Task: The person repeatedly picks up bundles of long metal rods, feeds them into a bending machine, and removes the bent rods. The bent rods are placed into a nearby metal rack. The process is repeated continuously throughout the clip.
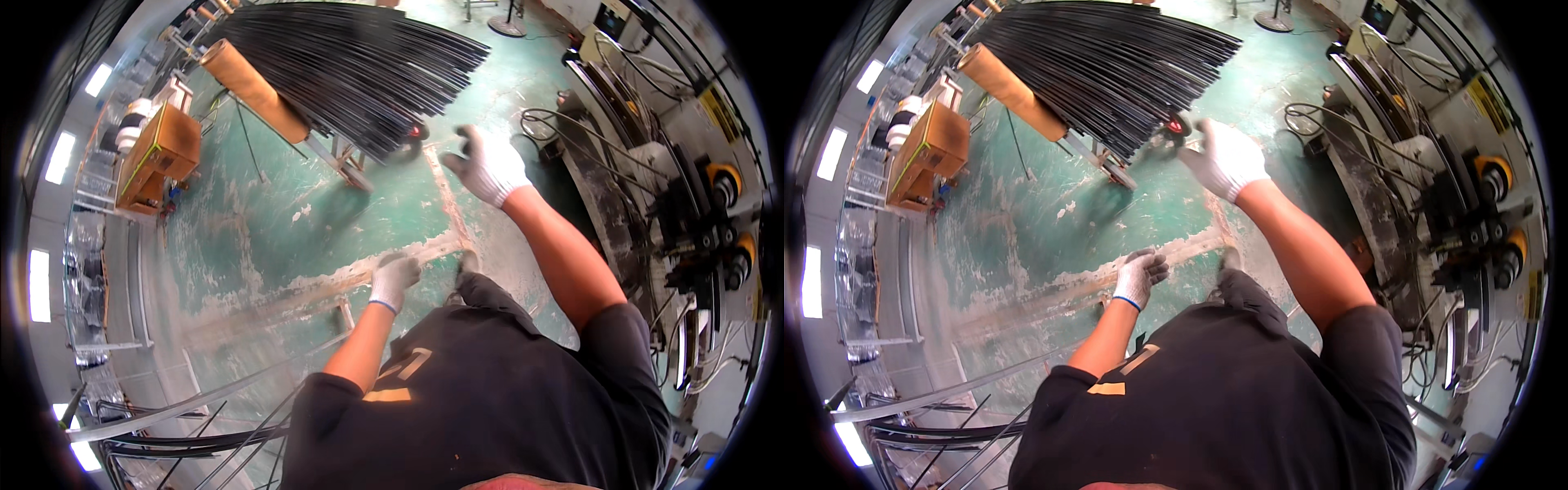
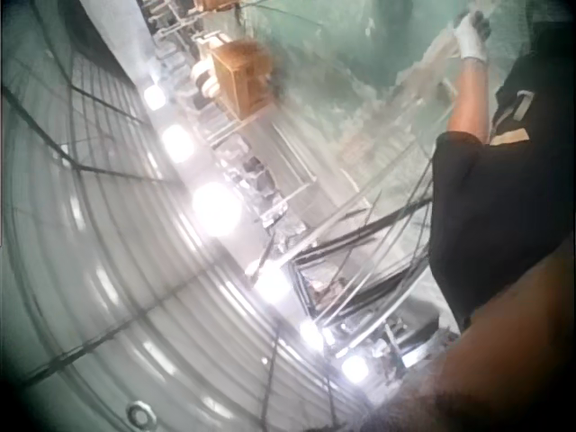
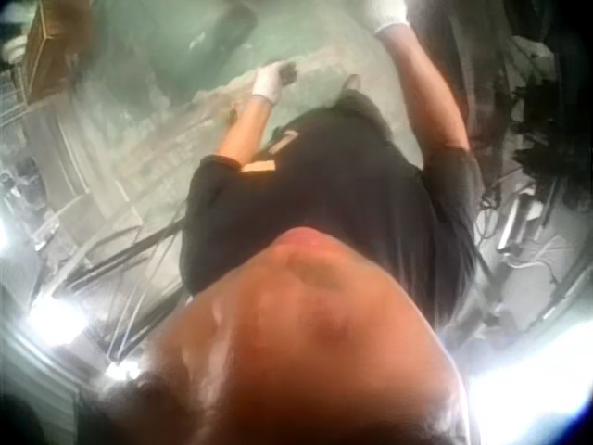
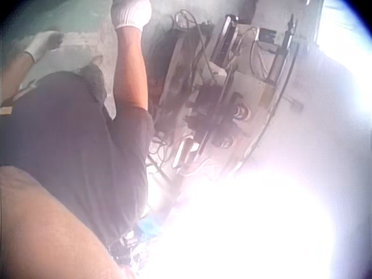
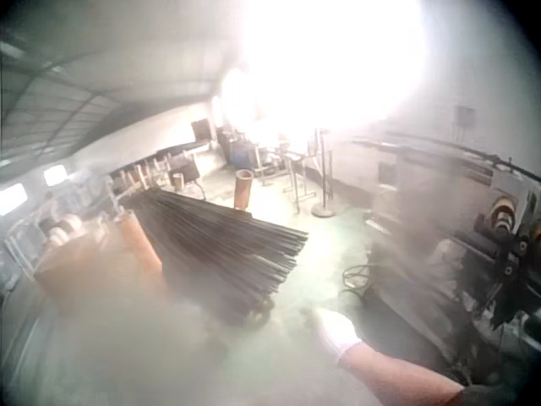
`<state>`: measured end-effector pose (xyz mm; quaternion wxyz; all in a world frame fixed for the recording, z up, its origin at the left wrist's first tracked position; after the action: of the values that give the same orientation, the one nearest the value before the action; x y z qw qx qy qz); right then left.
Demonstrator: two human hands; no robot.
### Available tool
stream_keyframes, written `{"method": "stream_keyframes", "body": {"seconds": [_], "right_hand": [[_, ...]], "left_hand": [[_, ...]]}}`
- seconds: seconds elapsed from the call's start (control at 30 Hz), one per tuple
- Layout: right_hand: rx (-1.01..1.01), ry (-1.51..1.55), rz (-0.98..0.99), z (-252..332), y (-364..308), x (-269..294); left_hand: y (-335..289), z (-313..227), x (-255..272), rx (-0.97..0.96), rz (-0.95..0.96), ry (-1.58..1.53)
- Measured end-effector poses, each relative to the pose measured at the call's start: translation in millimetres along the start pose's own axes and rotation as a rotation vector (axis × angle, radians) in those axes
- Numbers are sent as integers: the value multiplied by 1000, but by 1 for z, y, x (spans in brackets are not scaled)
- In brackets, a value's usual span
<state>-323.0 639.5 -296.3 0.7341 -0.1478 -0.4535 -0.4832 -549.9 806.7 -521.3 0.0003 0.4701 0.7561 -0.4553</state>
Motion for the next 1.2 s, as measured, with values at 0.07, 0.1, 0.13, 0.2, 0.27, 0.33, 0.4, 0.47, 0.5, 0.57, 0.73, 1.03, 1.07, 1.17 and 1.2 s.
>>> {"method": "stream_keyframes", "body": {"seconds": [0.07, 0.1, 0.13, 0.2, 0.27, 0.33, 0.4, 0.47, 0.5, 0.57, 0.73, 1.03, 1.07, 1.17, 1.2], "right_hand": [[111, -77, 63, 36, 63, -25], [132, -119, 111, 52, 92, -41], [127, -131, 172, 64, 120, -60], [144, -171, 246, 85, 167, -96], [182, -285, 252, 95, 198, -122], [174, -298, 296, 97, 232, -145], [210, -232, 356, 97, 263, -162], [219, -195, 414, 95, 270, -174], [234, -202, 436, 95, 276, -174], [248, -223, 467, 88, 283, -167], [59, -87, 686, 70, 314, -157], [58, -206, 495, 72, 307, -156], [121, -250, 487, 83, 297, -152], [145, -305, 436, 93, 291, -156], [127, -306, 482, 93, 296, -157]], "left_hand": [[-1, -5, 1, 0, -76, -63], [3, -1, 11, -3, -157, -112], [5, -5, 18, 2, -172, -144], [14, -16, 23, 6, -199, -217], [21, -48, 23, -48, -303, -211], [30, -87, 30, -109, -383, -175], [69, -105, 71, -212, -298, -106], [107, -120, 97, -378, -305, 47], [118, -126, 102, -437, -304, 89], [139, -137, 100, -501, -254, 87], [138, -185, 40, -549, -107, 17], [103, -297, 41, -358, -200, -271], [106, -304, 47, -362, -186, -287], [107, -312, 46, -329, -178, -286], [107, -314, 43, -318, -181, -282]]}}
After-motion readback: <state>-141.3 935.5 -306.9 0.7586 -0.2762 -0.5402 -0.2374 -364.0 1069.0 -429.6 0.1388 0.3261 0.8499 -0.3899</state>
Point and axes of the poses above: each hand's wrist, its own y-axis towards the middle knuckle, its own x-axis out of the back of the hand, z = x × y, the point moved 3 cm from there along y, towards the middle knuckle, and after that the axes turned 4 degrees about x, right-handed, at the moved point
